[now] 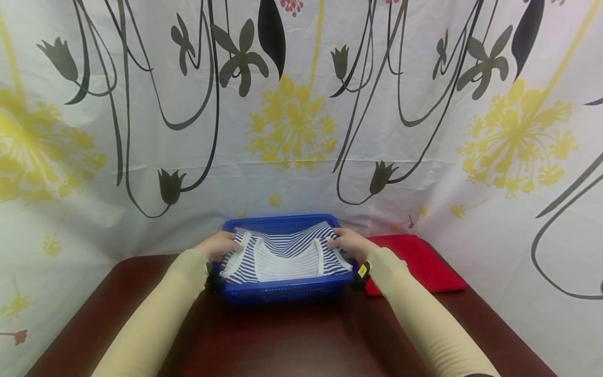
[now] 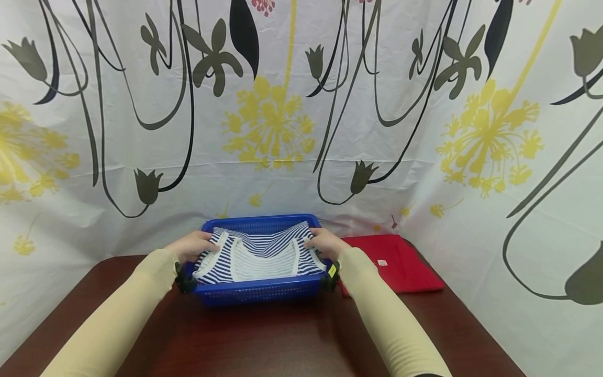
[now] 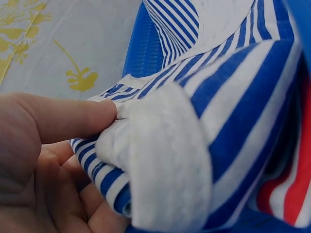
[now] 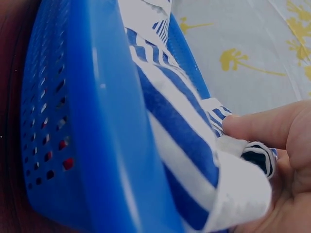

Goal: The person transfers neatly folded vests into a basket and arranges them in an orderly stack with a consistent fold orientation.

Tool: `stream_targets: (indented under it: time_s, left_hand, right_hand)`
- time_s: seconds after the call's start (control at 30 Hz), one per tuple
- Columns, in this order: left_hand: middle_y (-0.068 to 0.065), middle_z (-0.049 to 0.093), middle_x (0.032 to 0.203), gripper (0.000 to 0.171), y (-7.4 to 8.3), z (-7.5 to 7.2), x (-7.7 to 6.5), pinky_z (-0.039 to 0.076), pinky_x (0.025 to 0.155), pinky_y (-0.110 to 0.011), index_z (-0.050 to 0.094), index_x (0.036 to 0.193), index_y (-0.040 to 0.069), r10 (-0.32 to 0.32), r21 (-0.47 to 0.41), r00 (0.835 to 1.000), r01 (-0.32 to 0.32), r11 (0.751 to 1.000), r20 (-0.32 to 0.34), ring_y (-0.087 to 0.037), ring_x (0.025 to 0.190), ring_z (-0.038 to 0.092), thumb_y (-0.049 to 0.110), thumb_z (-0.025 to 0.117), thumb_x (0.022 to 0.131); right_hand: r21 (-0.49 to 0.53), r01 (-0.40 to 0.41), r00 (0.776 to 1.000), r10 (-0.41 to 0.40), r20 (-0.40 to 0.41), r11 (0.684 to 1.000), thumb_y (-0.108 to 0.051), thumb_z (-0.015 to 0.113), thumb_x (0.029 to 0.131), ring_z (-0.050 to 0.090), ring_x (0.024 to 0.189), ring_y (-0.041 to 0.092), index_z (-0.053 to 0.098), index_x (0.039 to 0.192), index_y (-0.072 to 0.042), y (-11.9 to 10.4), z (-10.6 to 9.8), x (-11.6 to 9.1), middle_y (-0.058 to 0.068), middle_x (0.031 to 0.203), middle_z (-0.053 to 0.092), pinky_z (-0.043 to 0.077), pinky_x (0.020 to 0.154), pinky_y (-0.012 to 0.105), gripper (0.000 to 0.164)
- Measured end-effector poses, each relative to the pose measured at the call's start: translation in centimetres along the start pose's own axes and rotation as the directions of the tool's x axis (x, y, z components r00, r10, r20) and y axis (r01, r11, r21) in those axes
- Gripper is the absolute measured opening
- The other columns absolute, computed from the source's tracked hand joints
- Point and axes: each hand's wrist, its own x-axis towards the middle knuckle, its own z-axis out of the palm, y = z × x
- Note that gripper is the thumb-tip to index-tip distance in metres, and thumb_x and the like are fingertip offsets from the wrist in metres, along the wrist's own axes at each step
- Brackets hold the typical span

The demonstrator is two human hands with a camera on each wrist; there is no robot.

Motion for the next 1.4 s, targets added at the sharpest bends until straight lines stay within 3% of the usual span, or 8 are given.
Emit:
stream_targets:
  time_s: [0.3, 0.67, 1.27, 1.4]
  left_hand:
    - [-0.032, 0.043, 0.136, 0.06, -0.39, 0.12, 0.68, 0.051, 0.081, -0.036, 0.027, 0.141, -0.018, 0.005, -0.038, 1.0, -0.004, 0.999, 0.011, -0.027, 0.096, 0.058, 0.004, 0.057, 0.094]
    - [-0.025, 0.057, 0.117, 0.056, -0.42, 0.18, 0.69, 0.053, 0.071, -0.032, 0.031, 0.14, -0.019, 0.019, -0.054, 1.0, -0.018, 0.998, 0.021, -0.02, 0.079, 0.061, 0.003, 0.055, 0.095]
    - [-0.033, 0.045, 0.134, 0.058, -0.61, 0.38, 0.82, 0.051, 0.081, -0.036, 0.028, 0.141, -0.019, 0.021, -0.004, 1.0, -0.021, 1.0, -0.002, -0.027, 0.095, 0.059, 0.002, 0.056, 0.094]
    - [-0.031, 0.05, 0.129, 0.057, -0.52, 0.27, 0.68, 0.052, 0.079, -0.036, 0.029, 0.14, -0.019, 0.03, 0.003, 1.0, -0.03, 1.0, 0.006, -0.026, 0.093, 0.06, 0.002, 0.056, 0.094]
  right_hand:
    - [0.015, 0.007, 1.0, -0.007, -0.013, 1.0, 0.001, 0.054, 0.093, 0.059, 0.096, 0.024, 0.019, 0.152, 0.001, -0.11, 0.1, -0.06, 0.023, 0.134, 0.048, 0.054, 0.084, 0.039, 0.069]
    - [0.011, 0.016, 1.0, -0.016, -0.013, 1.0, 0.0, 0.055, 0.093, 0.06, 0.098, 0.025, 0.021, 0.152, 0.002, 0.24, 0.08, -0.09, 0.023, 0.134, 0.049, 0.053, 0.087, 0.042, 0.068]
    - [0.003, 0.02, 1.0, -0.02, -0.017, 1.0, 0.001, 0.056, 0.092, 0.059, 0.097, 0.024, 0.022, 0.151, 0.003, 0.24, 0.04, 0.09, 0.024, 0.136, 0.047, 0.054, 0.084, 0.04, 0.068]
    - [0.003, 0.018, 1.0, -0.018, -0.012, 1.0, 0.0, 0.056, 0.093, 0.06, 0.096, 0.024, 0.022, 0.151, 0.002, 0.25, -0.02, 0.11, 0.023, 0.134, 0.049, 0.054, 0.083, 0.04, 0.067]
